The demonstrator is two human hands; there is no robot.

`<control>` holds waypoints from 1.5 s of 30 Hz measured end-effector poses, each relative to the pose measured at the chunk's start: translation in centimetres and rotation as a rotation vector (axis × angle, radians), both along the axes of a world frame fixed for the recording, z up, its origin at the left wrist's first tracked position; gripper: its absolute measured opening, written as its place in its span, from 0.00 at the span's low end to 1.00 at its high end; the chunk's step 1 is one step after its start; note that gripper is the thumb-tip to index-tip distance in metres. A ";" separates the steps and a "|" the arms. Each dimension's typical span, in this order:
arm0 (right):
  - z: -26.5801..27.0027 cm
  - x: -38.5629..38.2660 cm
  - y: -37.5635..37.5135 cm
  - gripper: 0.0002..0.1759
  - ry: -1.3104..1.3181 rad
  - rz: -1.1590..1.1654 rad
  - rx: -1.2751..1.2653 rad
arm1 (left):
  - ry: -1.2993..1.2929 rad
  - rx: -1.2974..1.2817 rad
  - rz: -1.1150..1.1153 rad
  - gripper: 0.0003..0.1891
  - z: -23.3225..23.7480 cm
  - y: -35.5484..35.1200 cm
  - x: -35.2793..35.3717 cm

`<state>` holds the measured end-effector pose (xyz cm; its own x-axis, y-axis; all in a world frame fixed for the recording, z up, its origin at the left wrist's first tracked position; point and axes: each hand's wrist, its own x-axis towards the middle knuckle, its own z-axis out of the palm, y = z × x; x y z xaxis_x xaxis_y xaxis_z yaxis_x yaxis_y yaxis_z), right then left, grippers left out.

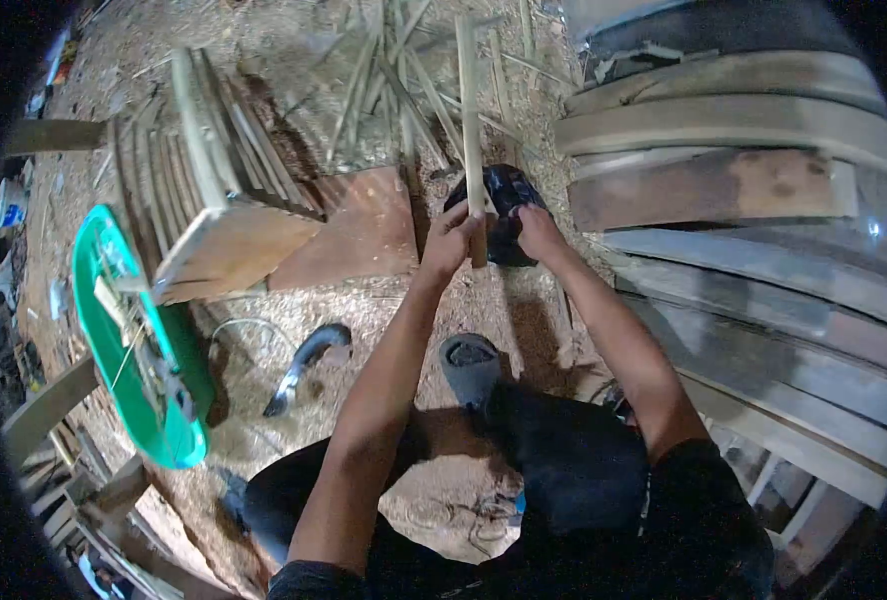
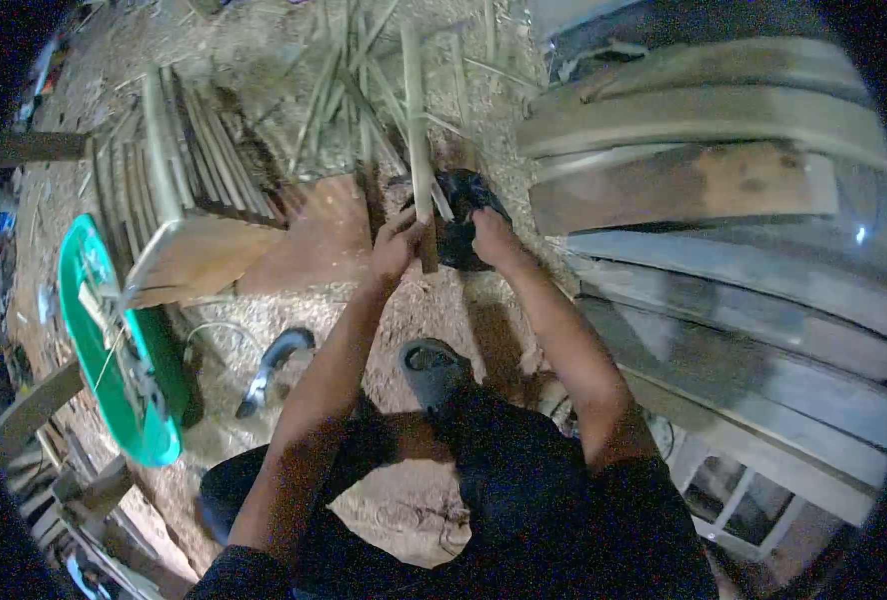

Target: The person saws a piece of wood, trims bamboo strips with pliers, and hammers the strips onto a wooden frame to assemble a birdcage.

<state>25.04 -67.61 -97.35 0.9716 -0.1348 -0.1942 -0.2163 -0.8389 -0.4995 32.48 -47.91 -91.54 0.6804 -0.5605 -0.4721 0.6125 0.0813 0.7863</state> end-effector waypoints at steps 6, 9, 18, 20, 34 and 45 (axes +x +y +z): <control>-2.7 -3.6 0.9 0.22 0.003 -0.184 0.260 | -0.152 0.351 -0.023 0.17 -6.2 0.0 -2.1; -4.0 -4.2 1.2 0.23 -0.238 -0.038 0.274 | -0.102 0.249 0.048 0.17 -7.2 0.1 -2.2; -2.8 -1.6 3.7 0.14 -0.232 0.009 0.189 | -0.437 0.157 -0.013 0.16 -9.1 1.8 -2.6; -3.1 -1.9 3.5 0.14 -0.227 0.023 0.167 | -0.302 0.089 0.011 0.15 -8.7 1.9 -2.5; -2.8 -1.4 2.6 0.10 -0.264 0.012 -0.030 | -0.146 0.319 0.142 0.17 -3.0 8.5 2.4; -0.1 2.7 8.1 0.10 -0.467 -0.110 0.410 | -0.960 0.723 0.329 0.19 -3.9 8.2 -0.1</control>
